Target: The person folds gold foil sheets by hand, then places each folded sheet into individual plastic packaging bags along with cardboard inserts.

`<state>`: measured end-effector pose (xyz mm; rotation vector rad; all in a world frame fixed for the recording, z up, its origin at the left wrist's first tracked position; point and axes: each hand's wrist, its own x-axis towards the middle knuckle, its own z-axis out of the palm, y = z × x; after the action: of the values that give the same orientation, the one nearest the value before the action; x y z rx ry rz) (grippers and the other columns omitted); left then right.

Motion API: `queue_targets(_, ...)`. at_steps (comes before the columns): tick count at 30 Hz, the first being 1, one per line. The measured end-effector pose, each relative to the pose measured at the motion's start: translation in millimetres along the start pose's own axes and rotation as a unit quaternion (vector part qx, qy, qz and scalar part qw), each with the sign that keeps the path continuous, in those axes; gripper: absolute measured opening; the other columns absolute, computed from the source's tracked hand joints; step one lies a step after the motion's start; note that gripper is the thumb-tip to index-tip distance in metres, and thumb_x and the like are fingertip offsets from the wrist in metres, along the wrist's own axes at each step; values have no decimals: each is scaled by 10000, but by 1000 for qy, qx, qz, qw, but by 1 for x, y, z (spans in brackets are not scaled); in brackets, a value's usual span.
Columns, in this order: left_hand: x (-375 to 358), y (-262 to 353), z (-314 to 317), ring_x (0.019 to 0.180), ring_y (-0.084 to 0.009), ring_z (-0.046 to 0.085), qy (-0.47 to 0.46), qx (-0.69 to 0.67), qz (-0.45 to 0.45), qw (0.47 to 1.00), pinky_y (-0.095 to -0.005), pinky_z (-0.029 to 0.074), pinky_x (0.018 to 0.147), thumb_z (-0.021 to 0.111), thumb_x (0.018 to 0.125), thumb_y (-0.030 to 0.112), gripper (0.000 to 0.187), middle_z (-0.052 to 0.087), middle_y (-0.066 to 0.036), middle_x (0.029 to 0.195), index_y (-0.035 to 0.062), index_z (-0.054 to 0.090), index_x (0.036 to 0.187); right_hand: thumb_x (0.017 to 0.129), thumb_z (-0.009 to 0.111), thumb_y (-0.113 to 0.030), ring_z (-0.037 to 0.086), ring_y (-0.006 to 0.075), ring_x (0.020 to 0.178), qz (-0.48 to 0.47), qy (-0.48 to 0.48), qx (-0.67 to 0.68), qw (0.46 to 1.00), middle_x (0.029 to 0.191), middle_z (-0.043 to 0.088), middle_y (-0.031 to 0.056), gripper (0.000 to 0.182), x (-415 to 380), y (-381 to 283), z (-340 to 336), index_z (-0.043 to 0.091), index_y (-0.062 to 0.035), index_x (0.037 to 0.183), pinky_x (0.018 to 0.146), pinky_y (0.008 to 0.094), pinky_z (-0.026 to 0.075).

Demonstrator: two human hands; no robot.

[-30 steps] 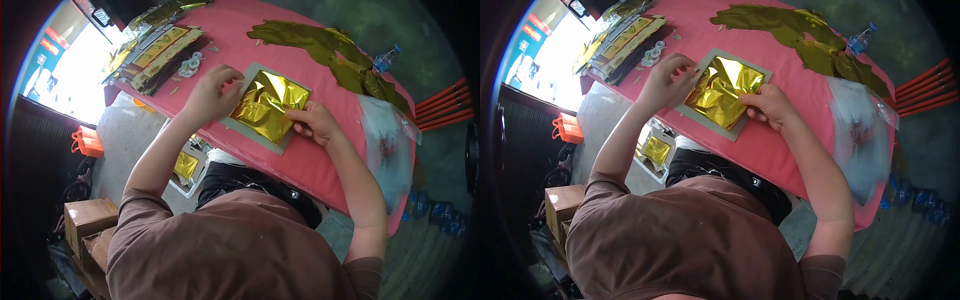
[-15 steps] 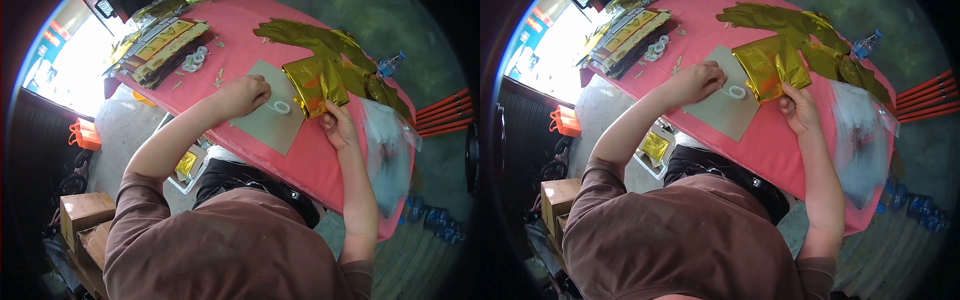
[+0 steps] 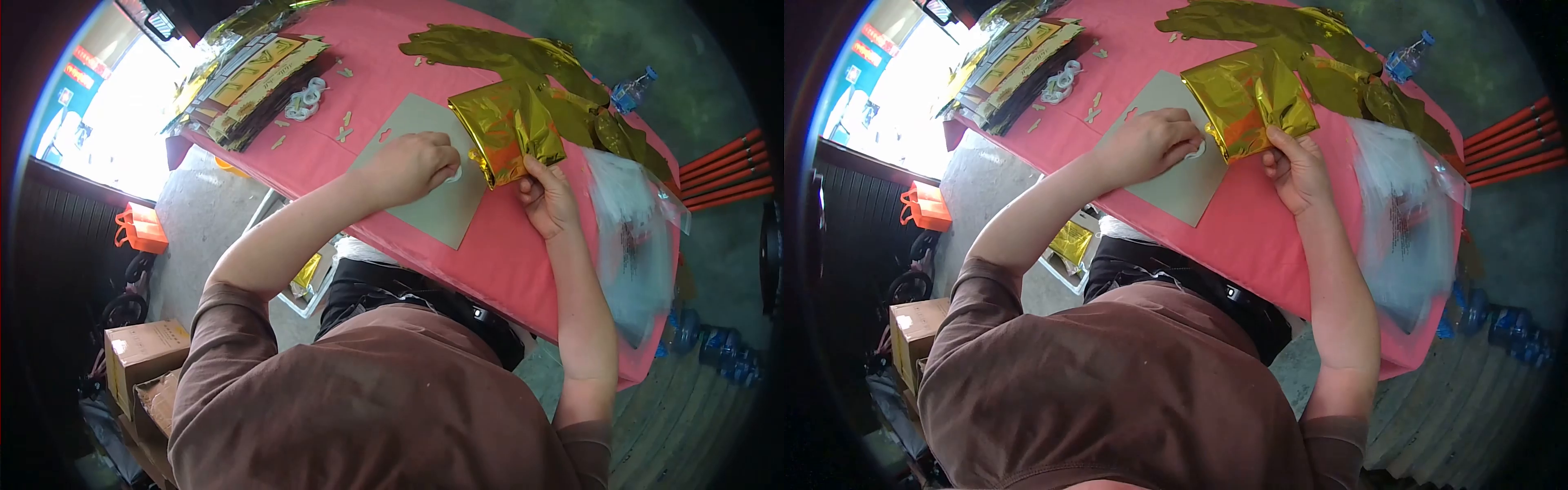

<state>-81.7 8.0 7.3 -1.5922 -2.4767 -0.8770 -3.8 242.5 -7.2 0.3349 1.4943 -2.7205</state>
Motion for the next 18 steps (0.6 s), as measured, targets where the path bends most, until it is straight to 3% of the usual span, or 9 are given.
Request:
queue_targets(5,-5,-4,-9,802,-255,599,4,-74,-5,997,-347,479,696,571,831,99,134,606,-107,857,33,626,935,849,623,-130,535,55,549,1,4,-4,1000,756,616,-13,78,-3,-1,2,589,-93,909,437,185,376)
queue_targets(8,-11,-1,-21,764,-203,609,23,-135,-72,988,-308,482,691,567,841,73,153,625,-109,859,23,628,971,845,629,-134,532,52,549,6,6,-3,1000,767,615,-14,84,-2,-1,2,589,-95,908,438,181,371)
queue_targets(11,-18,-2,-30,727,-162,602,67,-115,-103,986,-276,477,679,563,851,68,159,628,-98,841,2,622,983,846,627,-143,533,49,551,3,3,-11,1000,768,619,-9,92,-3,-3,3,592,-91,914,441,179,370)
queue_targets(16,-30,-23,-50,796,-102,598,165,-170,-226,945,-238,474,721,553,865,53,152,639,-44,875,4,624,991,847,623,-153,531,51,504,56,-68,-110,990,725,623,1,121,-11,-9,22,601,-66,929,406,180,345)
queue_targets(18,-32,-35,-50,841,-82,586,188,-212,-221,933,-234,471,749,551,871,59,163,638,-34,900,17,619,1013,843,626,-146,538,53,494,81,-92,-124,985,716,623,7,123,-9,-4,33,601,-55,922,395,178,355)
